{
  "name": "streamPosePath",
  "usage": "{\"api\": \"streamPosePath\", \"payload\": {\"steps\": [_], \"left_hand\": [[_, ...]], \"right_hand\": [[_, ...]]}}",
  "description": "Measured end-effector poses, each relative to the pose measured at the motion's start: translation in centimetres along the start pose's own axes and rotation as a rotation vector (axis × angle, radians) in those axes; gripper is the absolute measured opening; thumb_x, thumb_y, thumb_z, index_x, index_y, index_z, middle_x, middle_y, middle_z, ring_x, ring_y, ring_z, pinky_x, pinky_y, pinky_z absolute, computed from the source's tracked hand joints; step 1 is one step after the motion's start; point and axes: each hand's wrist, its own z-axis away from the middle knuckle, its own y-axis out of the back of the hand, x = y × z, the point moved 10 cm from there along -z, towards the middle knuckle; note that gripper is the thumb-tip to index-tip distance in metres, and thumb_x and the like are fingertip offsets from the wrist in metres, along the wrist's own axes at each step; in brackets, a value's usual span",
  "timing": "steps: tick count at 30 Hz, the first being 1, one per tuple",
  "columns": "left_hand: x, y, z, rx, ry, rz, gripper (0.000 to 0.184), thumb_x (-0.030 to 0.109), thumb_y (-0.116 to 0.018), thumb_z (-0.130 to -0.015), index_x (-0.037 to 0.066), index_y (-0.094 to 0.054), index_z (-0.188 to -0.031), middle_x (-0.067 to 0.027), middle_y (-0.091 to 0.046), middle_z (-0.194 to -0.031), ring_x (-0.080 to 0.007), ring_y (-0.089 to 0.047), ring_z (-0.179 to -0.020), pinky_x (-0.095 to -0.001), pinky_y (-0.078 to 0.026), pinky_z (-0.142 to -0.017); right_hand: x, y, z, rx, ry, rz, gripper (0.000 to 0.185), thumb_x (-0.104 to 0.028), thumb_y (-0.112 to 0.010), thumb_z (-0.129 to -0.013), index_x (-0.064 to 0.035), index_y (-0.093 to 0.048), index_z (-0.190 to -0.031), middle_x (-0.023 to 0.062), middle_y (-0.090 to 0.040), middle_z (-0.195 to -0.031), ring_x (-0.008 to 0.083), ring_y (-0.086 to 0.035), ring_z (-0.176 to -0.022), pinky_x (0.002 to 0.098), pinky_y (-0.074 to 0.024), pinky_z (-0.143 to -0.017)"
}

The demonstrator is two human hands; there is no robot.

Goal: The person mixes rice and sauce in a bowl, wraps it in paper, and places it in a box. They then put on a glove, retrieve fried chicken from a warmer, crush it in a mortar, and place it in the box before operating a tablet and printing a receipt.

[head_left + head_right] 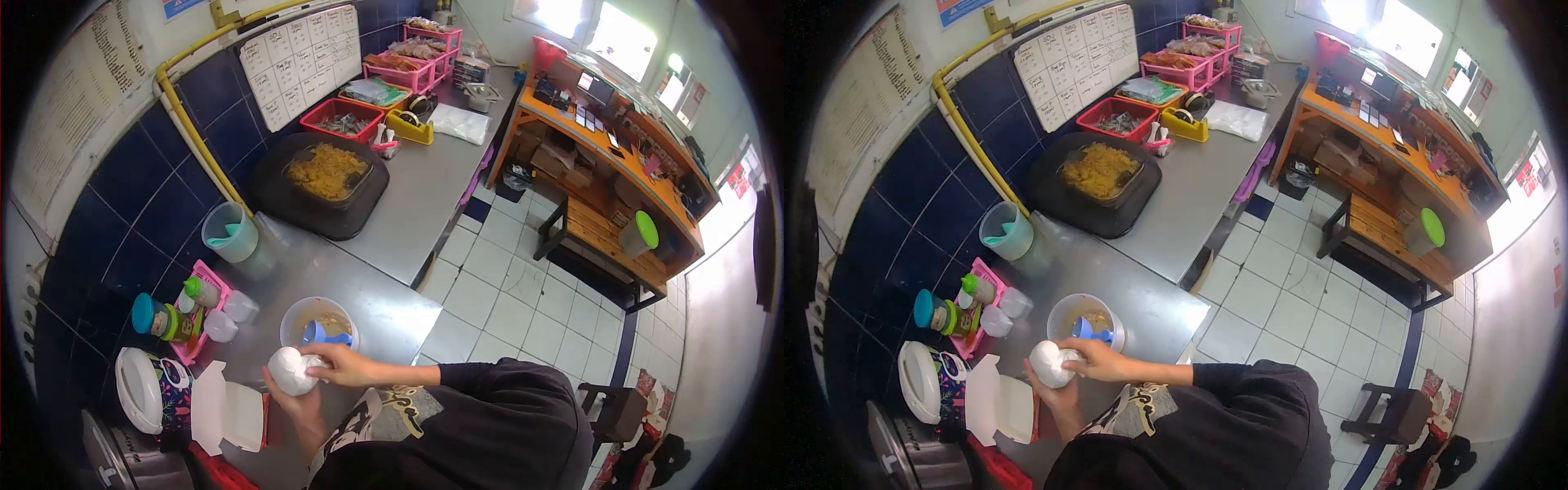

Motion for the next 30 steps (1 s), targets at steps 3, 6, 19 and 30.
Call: {"api": "streamPosePath", "payload": {"steps": [3, 6, 19, 30], "left_hand": [[1.6, 2.7, -0.4, 0.219, -0.129, -0.086, 0.061, 0.051, -0.045, -0.093, 0.003, -0.045, -0.131, -0.0138, -0.055, -0.124, -0.0291, -0.053, -0.117, -0.0460, -0.043, -0.099], [0.6, 1.2, -1.3, 0.123, -0.170, -0.047, 0.055, 0.047, -0.043, -0.096, 0.005, -0.046, -0.131, -0.0117, -0.054, -0.128, -0.0280, -0.052, -0.119, -0.0460, -0.040, -0.103], [-0.8, -0.3, -1.5, 0.182, -0.174, -0.040, 0.049, 0.040, -0.035, -0.101, 0.008, -0.037, -0.138, -0.0103, -0.053, -0.126, -0.0224, -0.053, -0.115, -0.0383, -0.041, -0.099], [-4.6, 0.7, -0.1, 0.045, 0.102, 0.002, 0.049, 0.033, -0.039, -0.100, 0.012, -0.022, -0.142, -0.0089, -0.040, -0.136, -0.0217, -0.042, -0.126, -0.0413, -0.035, -0.105]], "right_hand": [[-0.1, 3.5, -0.9, 0.037, -0.026, 0.190, 0.017, -0.007, -0.066, -0.082, -0.0008, -0.063, -0.097, 0.0125, -0.063, -0.088, 0.0213, -0.060, -0.080, 0.0347, -0.0477, -0.070], [-2.8, 7.0, -2.0, 0.255, 0.180, 0.300, 0.014, -0.001, -0.065, -0.079, -0.0002, -0.063, -0.093, 0.0145, -0.062, -0.083, 0.0242, -0.059, -0.072, 0.0348, -0.0471, -0.064], [-4.9, 1.8, -2.7, 0.072, 0.309, 0.473, 0.022, -0.004, -0.074, -0.073, -0.0008, -0.067, -0.094, 0.0136, -0.063, -0.098, 0.0288, -0.063, -0.087, 0.0352, -0.0511, -0.075], [-3.7, 1.4, -2.4, -0.004, 0.363, 0.607, 0.009, 0.007, -0.059, -0.078, 0.0001, -0.054, -0.082, 0.0125, -0.055, -0.080, 0.0295, -0.054, -0.070, 0.0365, -0.0445, -0.063]]}}
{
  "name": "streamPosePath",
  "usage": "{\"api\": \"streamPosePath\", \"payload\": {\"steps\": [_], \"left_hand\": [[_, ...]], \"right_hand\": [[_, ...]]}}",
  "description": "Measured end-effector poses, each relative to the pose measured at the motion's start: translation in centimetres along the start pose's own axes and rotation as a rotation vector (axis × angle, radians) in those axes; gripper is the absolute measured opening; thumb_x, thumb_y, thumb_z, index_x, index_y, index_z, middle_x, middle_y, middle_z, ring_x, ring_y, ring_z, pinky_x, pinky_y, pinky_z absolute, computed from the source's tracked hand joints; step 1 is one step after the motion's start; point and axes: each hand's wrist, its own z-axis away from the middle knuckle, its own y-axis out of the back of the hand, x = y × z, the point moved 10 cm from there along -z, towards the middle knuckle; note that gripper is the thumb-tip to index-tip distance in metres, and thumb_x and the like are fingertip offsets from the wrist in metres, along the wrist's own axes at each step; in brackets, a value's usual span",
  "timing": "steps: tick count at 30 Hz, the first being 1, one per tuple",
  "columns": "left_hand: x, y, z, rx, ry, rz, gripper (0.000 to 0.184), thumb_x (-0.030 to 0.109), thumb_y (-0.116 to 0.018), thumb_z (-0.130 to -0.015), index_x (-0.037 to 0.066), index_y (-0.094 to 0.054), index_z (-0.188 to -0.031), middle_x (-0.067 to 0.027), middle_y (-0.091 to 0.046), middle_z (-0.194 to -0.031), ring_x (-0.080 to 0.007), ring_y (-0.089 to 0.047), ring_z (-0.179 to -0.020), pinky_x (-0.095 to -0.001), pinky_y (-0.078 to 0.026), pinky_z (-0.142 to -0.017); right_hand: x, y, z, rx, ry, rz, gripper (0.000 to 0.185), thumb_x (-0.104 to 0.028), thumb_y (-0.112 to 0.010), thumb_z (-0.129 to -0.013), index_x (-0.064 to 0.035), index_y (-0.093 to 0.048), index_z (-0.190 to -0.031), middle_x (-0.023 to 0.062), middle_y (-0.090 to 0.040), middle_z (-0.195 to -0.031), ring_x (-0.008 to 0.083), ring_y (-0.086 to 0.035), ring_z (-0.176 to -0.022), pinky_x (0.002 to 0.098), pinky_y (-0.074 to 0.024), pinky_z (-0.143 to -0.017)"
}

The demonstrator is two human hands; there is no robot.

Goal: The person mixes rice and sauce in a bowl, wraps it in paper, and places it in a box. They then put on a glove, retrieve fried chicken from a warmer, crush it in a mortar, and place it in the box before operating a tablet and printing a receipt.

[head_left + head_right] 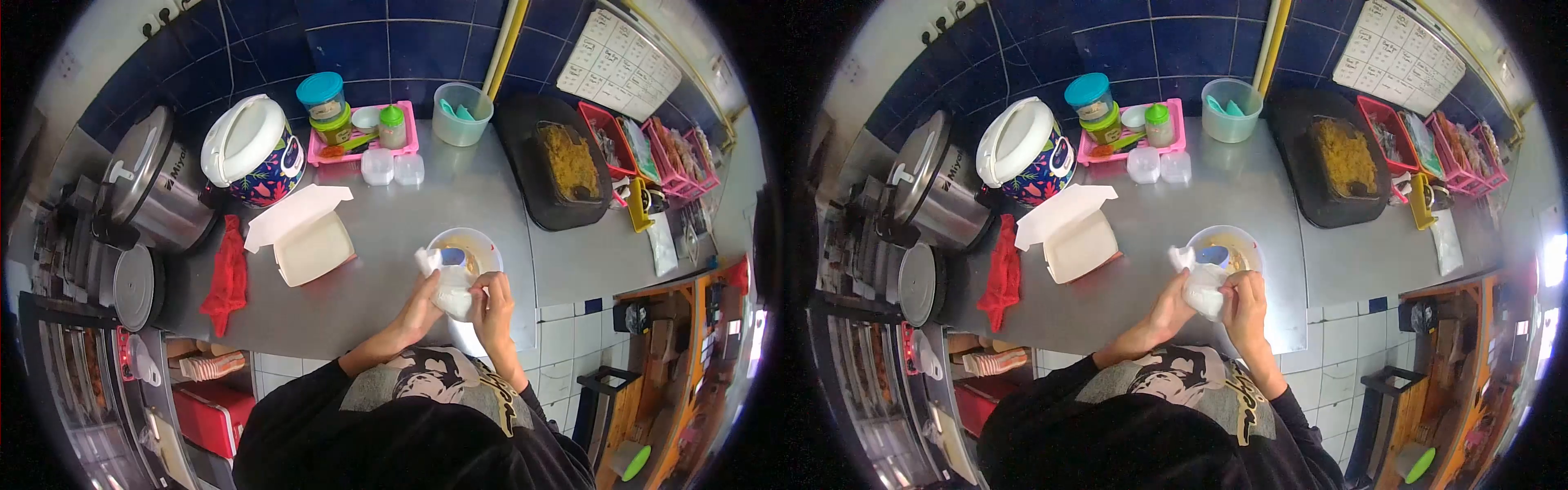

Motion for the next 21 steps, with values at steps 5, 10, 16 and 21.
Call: {"api": "streamPosePath", "payload": {"steps": [5, 10, 16, 21], "left_hand": [[2.3, -1.4, 1.8, 0.024, 0.009, -0.270, 0.076, 0.021, -0.053, -0.096, 0.015, 0.002, -0.148, -0.0123, -0.024, -0.146, -0.0242, -0.029, -0.135, -0.0434, -0.032, -0.107], [2.9, -0.7, 1.7, 0.096, -0.039, -0.469, 0.092, 0.011, -0.064, -0.088, 0.017, 0.005, -0.148, -0.0162, -0.022, -0.145, -0.0268, -0.032, -0.132, -0.0446, -0.037, -0.104], [5.1, -1.0, -0.4, 0.070, -0.207, -0.416, 0.088, 0.018, -0.068, -0.085, 0.016, -0.007, -0.149, -0.0168, -0.024, -0.145, -0.0287, -0.037, -0.129, -0.0429, -0.042, -0.099], [9.3, -4.0, -1.6, -0.007, -0.700, -1.255, 0.054, 0.016, -0.069, -0.081, 0.006, -0.046, -0.129, -0.0131, -0.047, -0.130, -0.0223, -0.047, -0.121, -0.0365, -0.043, -0.095]], "right_hand": [[-1.5, -0.7, -1.0, -0.121, 0.147, -0.014, 0.012, 0.006, -0.060, -0.077, -0.0012, -0.053, -0.084, 0.0132, -0.055, -0.084, 0.0345, -0.053, -0.078, 0.0410, -0.0440, -0.070], [1.2, -0.3, -3.2, -0.040, -0.004, -0.096, 0.011, 0.009, -0.054, -0.079, -0.0001, -0.051, -0.084, 0.0163, -0.055, -0.083, 0.0340, -0.056, -0.071, 0.0368, -0.0458, -0.062], [1.4, 0.4, -7.7, 0.006, -0.057, -0.205, 0.007, 0.006, -0.053, -0.084, 0.0003, -0.050, -0.084, 0.0113, -0.052, -0.073, 0.0209, -0.050, -0.061, 0.0289, -0.0418, -0.058], [1.4, 0.3, -9.3, -0.054, -0.043, -0.415, 0.005, 0.004, -0.054, -0.087, 0.0003, -0.052, -0.085, 0.0045, -0.050, -0.071, 0.0105, -0.045, -0.062, 0.0243, -0.0392, -0.057]]}}
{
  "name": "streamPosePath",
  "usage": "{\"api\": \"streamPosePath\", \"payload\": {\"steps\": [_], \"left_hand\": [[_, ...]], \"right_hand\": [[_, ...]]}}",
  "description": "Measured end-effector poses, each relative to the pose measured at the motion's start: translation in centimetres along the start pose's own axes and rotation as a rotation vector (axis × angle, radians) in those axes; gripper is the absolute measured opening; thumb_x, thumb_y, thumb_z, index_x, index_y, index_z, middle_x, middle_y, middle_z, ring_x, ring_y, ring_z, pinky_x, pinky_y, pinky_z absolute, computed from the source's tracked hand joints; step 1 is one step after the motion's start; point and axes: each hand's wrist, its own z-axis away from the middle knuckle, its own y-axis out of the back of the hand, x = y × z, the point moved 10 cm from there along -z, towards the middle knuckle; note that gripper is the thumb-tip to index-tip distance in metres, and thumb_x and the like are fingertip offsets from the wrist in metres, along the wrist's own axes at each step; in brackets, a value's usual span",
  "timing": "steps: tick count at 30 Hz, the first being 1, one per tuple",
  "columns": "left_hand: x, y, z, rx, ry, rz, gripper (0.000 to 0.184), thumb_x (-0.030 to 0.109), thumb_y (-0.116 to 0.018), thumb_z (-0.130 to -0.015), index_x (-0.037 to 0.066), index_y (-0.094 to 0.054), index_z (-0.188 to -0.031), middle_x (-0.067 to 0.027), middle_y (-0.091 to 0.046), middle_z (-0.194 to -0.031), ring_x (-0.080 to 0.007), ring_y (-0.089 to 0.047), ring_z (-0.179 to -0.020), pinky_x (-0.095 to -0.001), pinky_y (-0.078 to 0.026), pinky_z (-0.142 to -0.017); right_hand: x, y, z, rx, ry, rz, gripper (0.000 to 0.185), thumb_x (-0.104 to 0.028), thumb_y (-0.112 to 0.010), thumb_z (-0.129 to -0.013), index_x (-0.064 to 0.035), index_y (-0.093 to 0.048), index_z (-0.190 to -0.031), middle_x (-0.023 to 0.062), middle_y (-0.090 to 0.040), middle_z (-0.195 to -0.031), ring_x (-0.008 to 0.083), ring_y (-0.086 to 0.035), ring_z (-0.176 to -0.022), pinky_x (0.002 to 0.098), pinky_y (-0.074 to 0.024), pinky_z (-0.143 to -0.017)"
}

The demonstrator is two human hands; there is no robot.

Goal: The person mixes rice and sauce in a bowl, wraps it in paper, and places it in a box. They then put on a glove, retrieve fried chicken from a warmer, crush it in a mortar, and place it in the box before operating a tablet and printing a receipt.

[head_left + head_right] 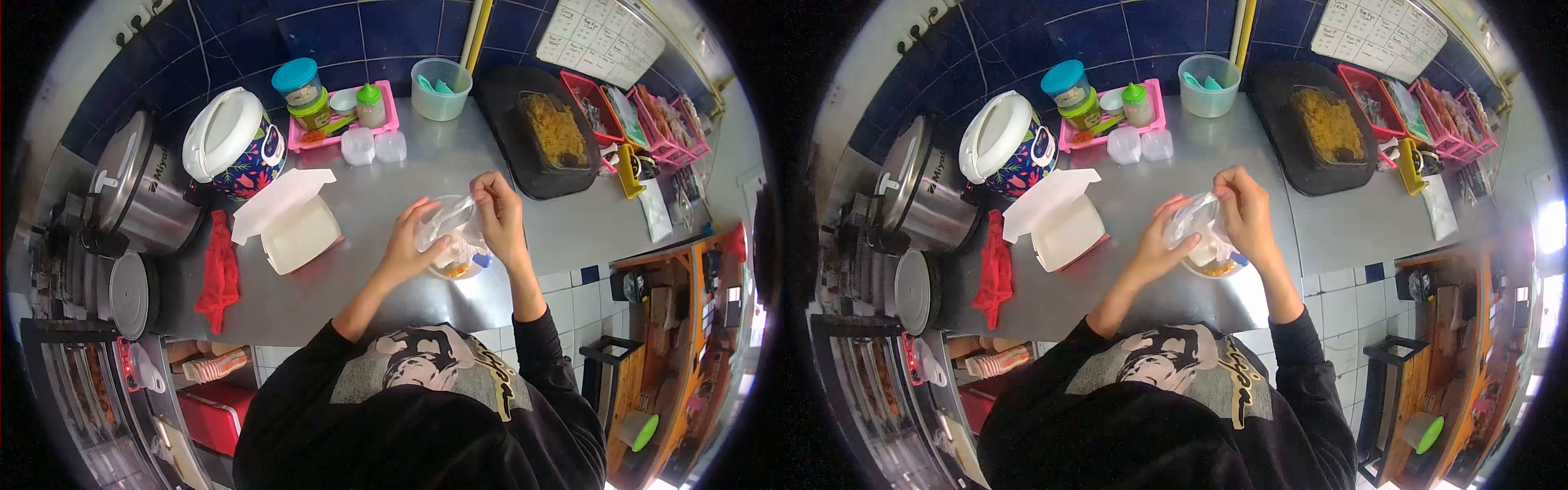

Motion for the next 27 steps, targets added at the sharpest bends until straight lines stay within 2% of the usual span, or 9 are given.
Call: {"api": "streamPosePath", "payload": {"steps": [4, 9, 11, 14, 16, 18, 21, 24, 27], "left_hand": [[0.4, 1.6, -1.2, 0.010, -0.007, 0.072, 0.034, 0.003, -0.066, -0.072, 0.001, -0.062, -0.106, -0.0092, -0.066, -0.099, -0.0185, -0.063, -0.095, -0.0307, -0.048, -0.081], [5.1, 7.5, -1.8, 0.178, -0.115, 0.059, 0.033, -0.004, -0.061, -0.070, -0.001, -0.063, -0.103, -0.0076, -0.065, -0.087, -0.0126, -0.060, -0.085, -0.0285, -0.048, -0.075], [2.7, 11.1, -0.9, 0.368, -0.147, 0.061, 0.025, 0.002, -0.063, -0.077, -0.003, -0.062, -0.102, -0.0083, -0.065, -0.086, -0.0140, -0.060, -0.081, -0.0277, -0.048, -0.074], [-0.4, 14.3, 0.7, 0.374, 0.345, 0.047, 0.048, 0.031, -0.069, -0.085, -0.006, -0.058, -0.114, -0.0121, -0.066, -0.100, -0.0192, -0.061, -0.093, -0.0296, -0.047, -0.081], [-3.6, 15.2, 3.5, 0.392, 0.496, 0.012, 0.053, 0.034, -0.068, -0.085, -0.006, -0.056, -0.118, -0.0131, -0.065, -0.105, -0.0202, -0.061, -0.096, -0.0315, -0.047, -0.082], [-8.5, 15.1, 7.3, 0.439, 0.624, 0.078, 0.045, 0.031, -0.067, -0.086, -0.004, -0.060, -0.114, -0.0123, -0.066, -0.105, -0.0229, -0.062, -0.093, -0.0344, -0.047, -0.083], [-11.8, 15.4, 10.9, 0.394, 0.306, -0.499, 0.045, 0.023, -0.069, -0.083, -0.004, -0.057, -0.117, -0.0181, -0.065, -0.106, -0.0298, -0.063, -0.093, -0.0383, -0.048, -0.082], [-10.8, 12.0, 12.3, 0.302, 0.215, -0.526, 0.050, 0.021, -0.068, -0.083, -0.003, -0.051, -0.124, -0.0238, -0.062, -0.104, -0.0388, -0.060, -0.098, -0.0426, -0.047, -0.086], [-11.8, 9.0, 12.8, 0.195, 0.437, -0.434, 0.059, 0.022, -0.070, -0.081, -0.002, -0.044, -0.129, -0.0233, -0.060, -0.107, -0.0388, -0.058, -0.103, -0.0435, -0.045, -0.088]], "right_hand": [[-1.2, 1.0, -0.2, 0.007, 0.065, 0.049, 0.003, 0.004, -0.053, -0.088, 0.0006, -0.053, -0.087, 0.0067, -0.055, -0.076, 0.0131, -0.052, -0.071, 0.0249, -0.0429, -0.066], [1.4, 3.8, 1.3, 0.137, -0.127, 0.206, 0.010, -0.004, -0.048, -0.093, 0.0003, -0.056, -0.097, 0.0100, -0.061, -0.086, 0.0176, -0.056, -0.078, 0.0291, -0.0455, -0.074], [4.5, 0.8, 3.2, -0.149, -0.156, 0.551, 0.016, -0.014, -0.053, -0.092, -0.0014, -0.058, -0.101, 0.0130, -0.065, -0.091, 0.0243, -0.063, -0.080, 0.0327, -0.0477, -0.075], [11.1, -4.1, 7.6, -0.591, -0.087, 1.070, 0.020, -0.015, -0.061, -0.084, -0.0032, -0.060, -0.101, 0.0139, -0.067, -0.093, 0.0283, -0.066, -0.082, 0.0370, -0.0503, -0.073], [14.7, -5.9, 9.2, -0.782, -0.161, 1.176, 0.022, -0.014, -0.065, -0.078, -0.0043, -0.062, -0.098, 0.0137, -0.067, -0.092, 0.0303, -0.067, -0.083, 0.0399, -0.0518, -0.071], [15.8, -5.9, 8.7, -0.833, -0.199, 1.190, 0.022, -0.009, -0.065, -0.074, -0.0043, -0.063, -0.096, 0.0131, -0.068, -0.091, 0.0305, -0.067, -0.083, 0.0401, -0.0521, -0.068], [14.1, -4.2, 6.9, -0.827, -0.273, 1.096, 0.019, -0.011, -0.068, -0.074, -0.0039, -0.065, -0.091, 0.0134, -0.068, -0.088, 0.0312, -0.068, -0.082, 0.0398, -0.0518, -0.066], [10.0, -1.5, 4.2, -0.817, -0.453, 0.758, 0.024, -0.017, -0.071, -0.075, -0.0026, -0.063, -0.093, 0.0149, -0.068, -0.084, 0.0305, -0.067, -0.079, 0.0388, -0.0506, -0.064], [7.5, -0.5, 3.9, -0.926, -0.379, 0.451, 0.031, -0.020, -0.072, -0.079, -0.0027, -0.058, -0.101, 0.0133, -0.066, -0.076, 0.0233, -0.065, -0.067, 0.0346, -0.0492, -0.061]]}}
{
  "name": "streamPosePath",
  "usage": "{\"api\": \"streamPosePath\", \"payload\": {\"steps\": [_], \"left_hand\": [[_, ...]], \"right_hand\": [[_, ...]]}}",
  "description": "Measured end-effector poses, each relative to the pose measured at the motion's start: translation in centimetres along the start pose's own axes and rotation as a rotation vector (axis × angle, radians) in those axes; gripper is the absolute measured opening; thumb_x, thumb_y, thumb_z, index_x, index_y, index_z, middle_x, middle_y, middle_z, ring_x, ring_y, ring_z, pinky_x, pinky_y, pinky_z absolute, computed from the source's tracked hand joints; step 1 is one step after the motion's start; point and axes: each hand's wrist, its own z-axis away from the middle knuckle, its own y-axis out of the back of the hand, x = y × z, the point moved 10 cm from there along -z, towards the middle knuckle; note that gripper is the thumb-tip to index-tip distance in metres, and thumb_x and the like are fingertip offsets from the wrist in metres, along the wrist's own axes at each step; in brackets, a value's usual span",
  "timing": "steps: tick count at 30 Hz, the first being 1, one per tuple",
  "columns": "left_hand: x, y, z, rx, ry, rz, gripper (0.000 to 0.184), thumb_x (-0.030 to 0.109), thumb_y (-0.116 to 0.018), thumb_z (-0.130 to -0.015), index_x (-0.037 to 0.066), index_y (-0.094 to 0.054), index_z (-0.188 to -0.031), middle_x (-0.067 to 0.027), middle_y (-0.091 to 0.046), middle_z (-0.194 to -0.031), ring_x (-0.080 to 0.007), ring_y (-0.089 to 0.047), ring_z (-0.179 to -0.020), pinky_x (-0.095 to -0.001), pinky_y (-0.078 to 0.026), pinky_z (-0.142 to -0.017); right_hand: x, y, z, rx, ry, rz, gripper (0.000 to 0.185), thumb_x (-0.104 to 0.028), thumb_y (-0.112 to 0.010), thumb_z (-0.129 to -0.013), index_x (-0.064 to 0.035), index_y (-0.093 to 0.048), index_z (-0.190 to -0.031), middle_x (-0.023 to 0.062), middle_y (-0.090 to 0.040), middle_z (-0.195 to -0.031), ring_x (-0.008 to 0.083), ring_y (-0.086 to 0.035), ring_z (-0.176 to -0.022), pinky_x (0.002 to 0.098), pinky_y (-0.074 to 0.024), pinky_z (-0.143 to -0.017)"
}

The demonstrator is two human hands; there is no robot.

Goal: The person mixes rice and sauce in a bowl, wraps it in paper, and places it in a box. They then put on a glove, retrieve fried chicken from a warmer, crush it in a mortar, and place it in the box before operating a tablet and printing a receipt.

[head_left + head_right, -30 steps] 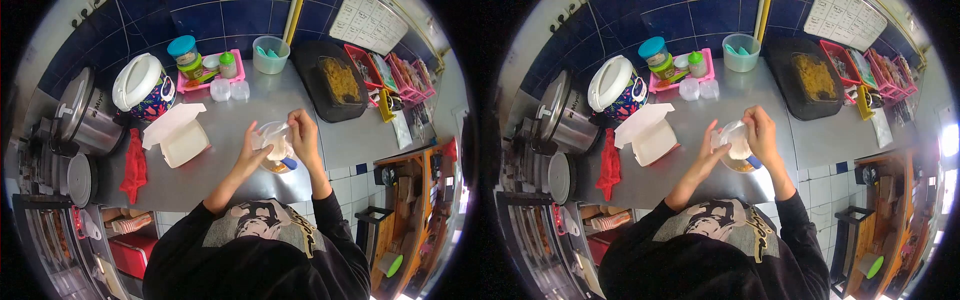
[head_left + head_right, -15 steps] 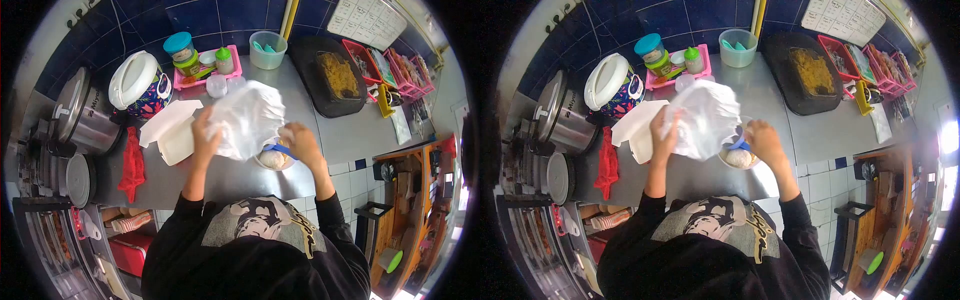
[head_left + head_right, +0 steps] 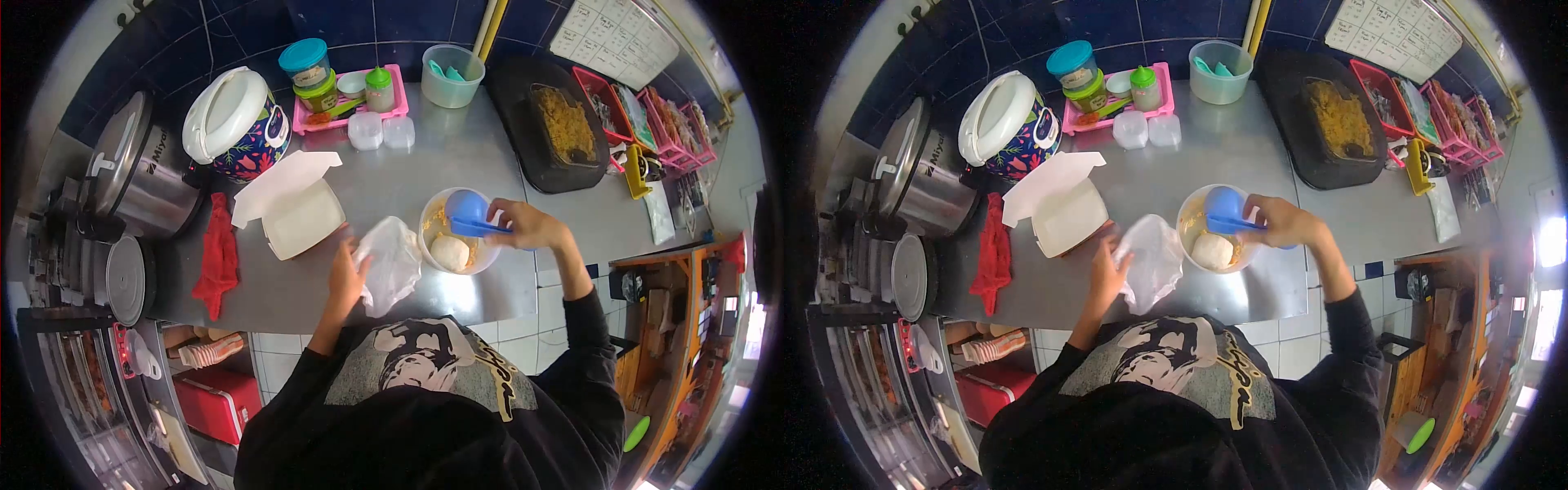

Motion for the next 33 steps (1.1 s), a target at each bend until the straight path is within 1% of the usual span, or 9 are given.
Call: {"api": "streamPosePath", "payload": {"steps": [1, 4, 7, 14, 21, 28, 29, 31, 33], "left_hand": [[1.9, 0.2, 0.2, 0.070, -0.150, -0.045, 0.065, 0.023, -0.072, -0.079, 0.001, -0.040, -0.131, -0.0220, -0.056, -0.115, -0.0354, -0.054, -0.110, -0.0422, -0.042, -0.092], [8.4, 2.6, 0.9, 0.234, -0.303, -0.392, 0.056, 0.020, -0.071, -0.078, 0.002, -0.046, -0.126, -0.0186, -0.054, -0.119, -0.0336, -0.051, -0.113, -0.0413, -0.041, -0.093], [10.7, 1.9, 0.6, 0.118, -0.382, -0.266, 0.047, 0.016, -0.071, -0.077, 0.004, -0.052, -0.119, -0.0163, -0.056, -0.115, -0.0332, -0.052, -0.109, -0.0418, -0.040, -0.093], [6.3, -6.3, 0.7, -0.255, -0.379, -0.112, 0.032, 0.009, -0.064, -0.080, 0.002, -0.056, -0.111, -0.0173, -0.058, -0.107, -0.0359, -0.054, -0.101, -0.0436, -0.043, -0.089], [5.4, -8.9, -0.6, -0.255, -0.216, 0.286, 0.031, 0.009, -0.052, -0.090, -0.003, -0.048, -0.119, -0.0251, -0.057, -0.112, -0.0437, -0.053, -0.105, -0.0461, -0.043, -0.091], [5.4, -11.0, 0.0, -0.342, -0.253, 0.145, 0.038, 0.010, -0.051, -0.090, -0.005, -0.042, -0.124, -0.0273, -0.056, -0.114, -0.0445, -0.053, -0.104, -0.0491, -0.041, -0.091], [5.4, -11.0, 0.2, -0.346, -0.253, 0.105, 0.039, 0.010, -0.051, -0.090, -0.005, -0.042, -0.125, -0.0273, -0.056, -0.114, -0.0445, -0.053, -0.104, -0.0496, -0.040, -0.091], [5.6, -11.1, 0.6, -0.375, -0.266, 0.061, 0.042, 0.010, -0.053, -0.089, -0.004, -0.041, -0.126, -0.0274, -0.056, -0.114, -0.0444, -0.053, -0.104, -0.0501, -0.039, -0.092], [5.7, -11.2, 1.0, -0.375, -0.264, 0.030, 0.044, 0.010, -0.055, -0.087, -0.004, -0.040, -0.126, -0.0272, -0.056, -0.114, -0.0437, -0.053, -0.104, -0.0503, -0.037, -0.092]], "right_hand": [[-1.0, 0.0, 0.5, -0.039, 0.104, -0.029, 0.034, -0.021, -0.071, -0.081, -0.0031, -0.056, -0.105, 0.0122, -0.065, -0.072, 0.0199, -0.064, -0.062, 0.0328, -0.0487, -0.060], [-1.5, 0.3, 1.9, -0.079, 0.021, -0.021, 0.036, -0.015, -0.071, -0.079, -0.0035, -0.053, -0.108, 0.0104, -0.065, -0.068, 0.0198, -0.062, -0.056, 0.0332, -0.0473, -0.057], [-2.2, 1.3, 2.6, 0.034, -0.007, 0.033, 0.037, -0.011, -0.067, -0.080, -0.0030, -0.050, -0.112, 0.0116, -0.065, -0.066, 0.0248, -0.063, -0.057, 0.0355, -0.0471, -0.056], [-2.3, -3.6, 0.2, -0.049, -0.031, 0.153, 0.029, -0.010, -0.063, -0.080, -0.0009, -0.057, -0.107, 0.0199, -0.065, -0.072, 0.0351, -0.065, -0.065, 0.0419, -0.0510, -0.065], [-1.4, -6.5, -2.0, 0.025, -0.131, 0.198, 0.029, -0.006, -0.060, -0.076, 0.0006, -0.060, -0.104, 0.0260, -0.065, -0.086, 0.0418, -0.064, -0.084, 0.0466, -0.0520, -0.076], [2.5, -7.3, -3.1, 0.058, -0.145, 0.236, 0.027, -0.010, -0.059, -0.080, 0.0019, -0.057, -0.105, 0.0248, -0.065, -0.085, 0.0405, -0.065, -0.081, 0.0434, -0.0537, -0.071], [3.6, -7.1, -2.8, 0.011, -0.241, 0.173, 0.027, -0.010, -0.058, -0.082, 0.0017, -0.056, -0.106, 0.0242, -0.065, -0.083, 0.0402, -0.065, -0.079, 0.0430, -0.0536, -0.070], [1.5, -5.2, -1.3, -0.093, -0.428, 0.032, 0.027, -0.011, -0.058, -0.085, 0.0014, -0.053, -0.108, 0.0231, -0.066, -0.079, 0.0397, -0.065, -0.076, 0.0423, -0.0534, -0.068], [-2.1, -2.3, -0.4, -0.024, -0.407, 0.035, 0.027, -0.012, -0.056, -0.087, 0.0005, -0.051, -0.110, 0.0225, -0.065, -0.076, 0.0391, -0.065, -0.074, 0.0424, -0.0530, -0.066]]}}
